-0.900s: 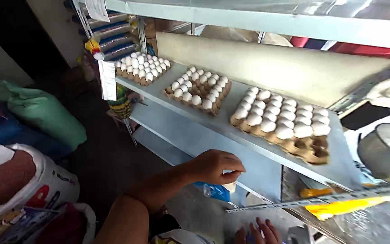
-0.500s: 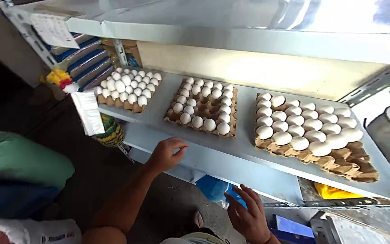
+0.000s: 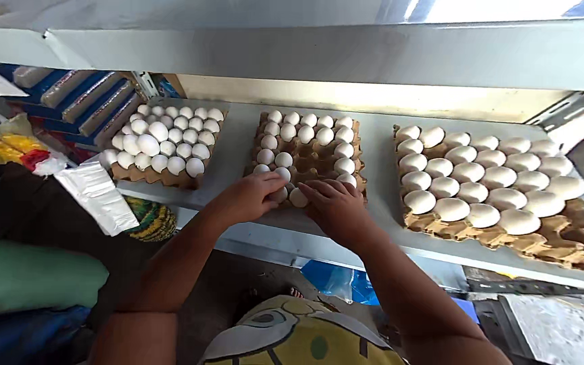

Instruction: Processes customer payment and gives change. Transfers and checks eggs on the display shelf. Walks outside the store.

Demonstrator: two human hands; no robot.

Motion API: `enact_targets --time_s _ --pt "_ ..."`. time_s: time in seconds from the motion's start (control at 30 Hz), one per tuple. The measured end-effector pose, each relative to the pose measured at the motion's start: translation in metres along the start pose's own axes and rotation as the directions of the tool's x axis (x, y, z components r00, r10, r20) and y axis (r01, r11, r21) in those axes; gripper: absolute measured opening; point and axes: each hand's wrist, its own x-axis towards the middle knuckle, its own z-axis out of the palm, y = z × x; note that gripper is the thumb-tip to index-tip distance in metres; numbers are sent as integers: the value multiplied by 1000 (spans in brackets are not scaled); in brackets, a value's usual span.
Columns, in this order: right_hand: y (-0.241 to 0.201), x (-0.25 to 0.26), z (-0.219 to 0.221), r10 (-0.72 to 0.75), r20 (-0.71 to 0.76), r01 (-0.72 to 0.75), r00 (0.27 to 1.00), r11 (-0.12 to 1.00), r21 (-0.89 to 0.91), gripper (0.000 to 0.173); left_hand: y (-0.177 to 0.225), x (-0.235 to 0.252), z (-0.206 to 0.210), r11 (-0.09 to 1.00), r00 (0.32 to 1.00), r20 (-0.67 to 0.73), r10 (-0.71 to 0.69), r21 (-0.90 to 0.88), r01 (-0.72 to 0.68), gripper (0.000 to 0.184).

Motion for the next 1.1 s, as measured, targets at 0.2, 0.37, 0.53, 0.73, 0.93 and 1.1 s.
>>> enact_targets --time_s 0.2,0.37,0.53,0.73,0.93,1.1 --pt "7 28 -3 32 140 -39 990 998 45 40 -8 31 -17 991 968 242 64 96 -90 38" --pt "9 39 -16 187 43 -190 981 925 329 42 -27 41 -36 988 990 95 101 -126 -88 38" --pt "39 103 -22 457 50 -459 888 871 178 44 -36 89 -62 988 977 -169 -132 -98 116 46" --pt "63 138 4 460 162 -468 873 883 17 44 -56 137 -28 968 977 25 -212 139 207 37" --pt "28 83 -46 420 177 -426 890 905 -6 63 -35 110 -38 997 998 35 -57 49 56 44" --pt "26 2 -60 409 252 -433 877 900 45 49 13 85 -15 973 946 239 219 -124 -194 43"
